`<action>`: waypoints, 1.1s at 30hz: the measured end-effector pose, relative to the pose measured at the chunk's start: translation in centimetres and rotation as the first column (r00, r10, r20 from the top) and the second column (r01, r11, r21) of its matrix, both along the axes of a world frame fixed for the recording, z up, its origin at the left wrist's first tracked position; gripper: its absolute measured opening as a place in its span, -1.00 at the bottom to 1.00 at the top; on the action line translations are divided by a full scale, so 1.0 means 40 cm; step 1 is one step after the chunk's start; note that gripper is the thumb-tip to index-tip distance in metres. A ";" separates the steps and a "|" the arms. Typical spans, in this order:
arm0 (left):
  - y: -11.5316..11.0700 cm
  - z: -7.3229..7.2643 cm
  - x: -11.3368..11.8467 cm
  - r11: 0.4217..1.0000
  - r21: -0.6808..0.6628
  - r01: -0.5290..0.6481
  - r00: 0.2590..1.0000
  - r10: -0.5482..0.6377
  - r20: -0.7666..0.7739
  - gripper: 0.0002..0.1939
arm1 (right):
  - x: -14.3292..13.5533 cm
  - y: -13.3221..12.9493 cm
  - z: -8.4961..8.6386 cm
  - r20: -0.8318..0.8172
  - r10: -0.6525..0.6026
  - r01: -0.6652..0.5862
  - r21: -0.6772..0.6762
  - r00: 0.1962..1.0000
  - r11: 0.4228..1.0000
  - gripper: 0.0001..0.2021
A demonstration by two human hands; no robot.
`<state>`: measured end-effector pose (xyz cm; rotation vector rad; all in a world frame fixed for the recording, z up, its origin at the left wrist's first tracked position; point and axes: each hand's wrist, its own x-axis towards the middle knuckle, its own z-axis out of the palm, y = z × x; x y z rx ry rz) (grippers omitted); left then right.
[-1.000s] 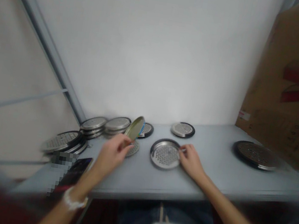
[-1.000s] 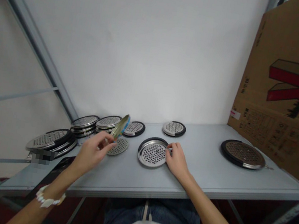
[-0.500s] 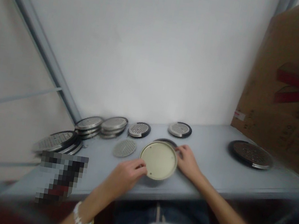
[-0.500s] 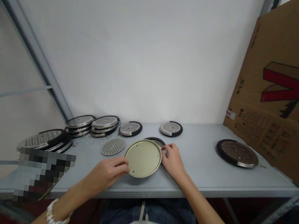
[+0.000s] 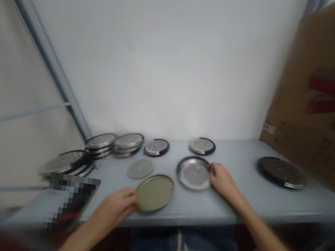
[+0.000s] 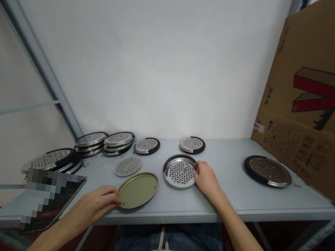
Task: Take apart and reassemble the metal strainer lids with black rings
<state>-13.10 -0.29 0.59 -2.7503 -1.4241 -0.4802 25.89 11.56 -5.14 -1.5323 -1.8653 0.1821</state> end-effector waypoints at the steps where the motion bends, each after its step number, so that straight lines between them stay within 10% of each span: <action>1: 0.002 -0.001 0.004 1.000 -0.014 0.003 1.000 -0.002 0.018 -0.83 | 0.013 0.006 -0.002 -0.009 -0.018 0.018 -0.003 1.000 1.000 -0.75; 15: 0.058 0.028 0.237 0.993 -0.082 0.086 0.988 -0.075 0.134 -0.88 | 0.073 0.021 0.030 -0.219 -0.008 -0.026 -0.150 0.976 0.988 -0.77; 24: 0.056 0.005 0.259 0.982 -0.089 0.165 0.979 -0.152 0.132 -0.98 | 0.183 -0.009 0.084 -0.429 0.182 -0.322 -0.280 0.885 0.905 -0.76; 33: 0.048 0.022 0.193 0.991 -0.072 0.115 0.984 -0.104 0.147 -0.95 | 0.364 -0.013 0.073 -0.074 -0.091 0.066 -0.295 0.993 0.953 -0.67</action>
